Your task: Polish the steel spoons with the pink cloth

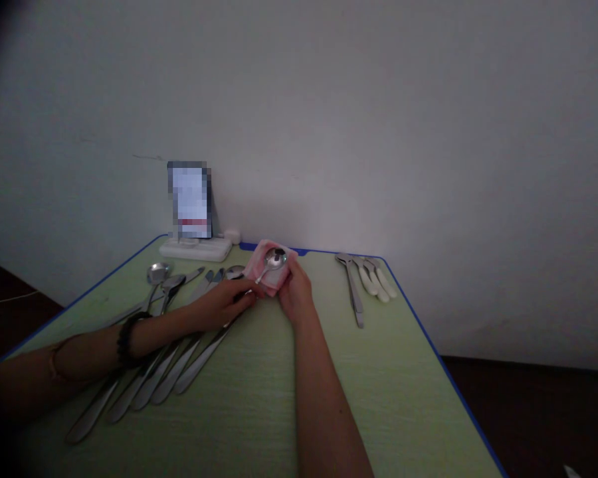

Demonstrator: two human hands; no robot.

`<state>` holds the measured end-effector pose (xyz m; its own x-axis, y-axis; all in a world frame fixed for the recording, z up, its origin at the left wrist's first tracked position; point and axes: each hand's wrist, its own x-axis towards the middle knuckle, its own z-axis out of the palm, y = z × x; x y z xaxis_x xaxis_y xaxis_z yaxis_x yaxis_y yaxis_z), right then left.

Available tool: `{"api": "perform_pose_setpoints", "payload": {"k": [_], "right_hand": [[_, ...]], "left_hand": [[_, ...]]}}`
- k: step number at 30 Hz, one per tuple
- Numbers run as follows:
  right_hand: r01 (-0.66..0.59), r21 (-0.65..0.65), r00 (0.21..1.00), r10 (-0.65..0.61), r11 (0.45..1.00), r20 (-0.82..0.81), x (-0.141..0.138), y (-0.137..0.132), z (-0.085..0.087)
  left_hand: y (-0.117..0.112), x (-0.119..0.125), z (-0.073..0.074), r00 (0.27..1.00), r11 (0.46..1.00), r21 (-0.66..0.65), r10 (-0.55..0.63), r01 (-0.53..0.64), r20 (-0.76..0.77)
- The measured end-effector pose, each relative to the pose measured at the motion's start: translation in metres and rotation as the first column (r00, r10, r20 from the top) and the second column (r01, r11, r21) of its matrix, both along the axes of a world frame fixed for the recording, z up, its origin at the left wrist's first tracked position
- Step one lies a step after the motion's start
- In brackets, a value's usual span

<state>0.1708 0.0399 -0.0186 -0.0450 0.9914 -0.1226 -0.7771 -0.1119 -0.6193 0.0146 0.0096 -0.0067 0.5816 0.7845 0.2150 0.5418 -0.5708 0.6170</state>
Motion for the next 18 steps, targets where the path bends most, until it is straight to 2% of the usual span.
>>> {"api": "perform_pose_setpoints", "payload": {"k": [3, 7, 14, 18], "right_hand": [[0.001, 0.030, 0.999, 0.000, 1.000, -0.055, 0.003, -0.003, 0.005], [0.023, 0.010, 0.992, -0.022, 1.000, -0.125, 0.006, -0.005, 0.009], [0.051, -0.018, 0.992, -0.053, 0.999, -0.118, 0.009, 0.001, -0.001], [0.075, 0.073, 0.990, -0.066, 0.995, -0.122, 0.008, -0.001, 0.002]], "left_hand": [[0.001, -0.001, 0.001, 1.000, 0.999, -0.028, 0.015, -0.014, 0.012], [0.000, -0.002, 0.000, 0.999, 1.000, -0.019, 0.023, -0.022, 0.045], [-0.001, -0.004, -0.003, 0.992, 0.999, -0.034, -0.020, 0.024, 0.125], [-0.001, -0.003, -0.003, 0.980, 0.996, -0.086, 0.010, 0.007, 0.197]]}}
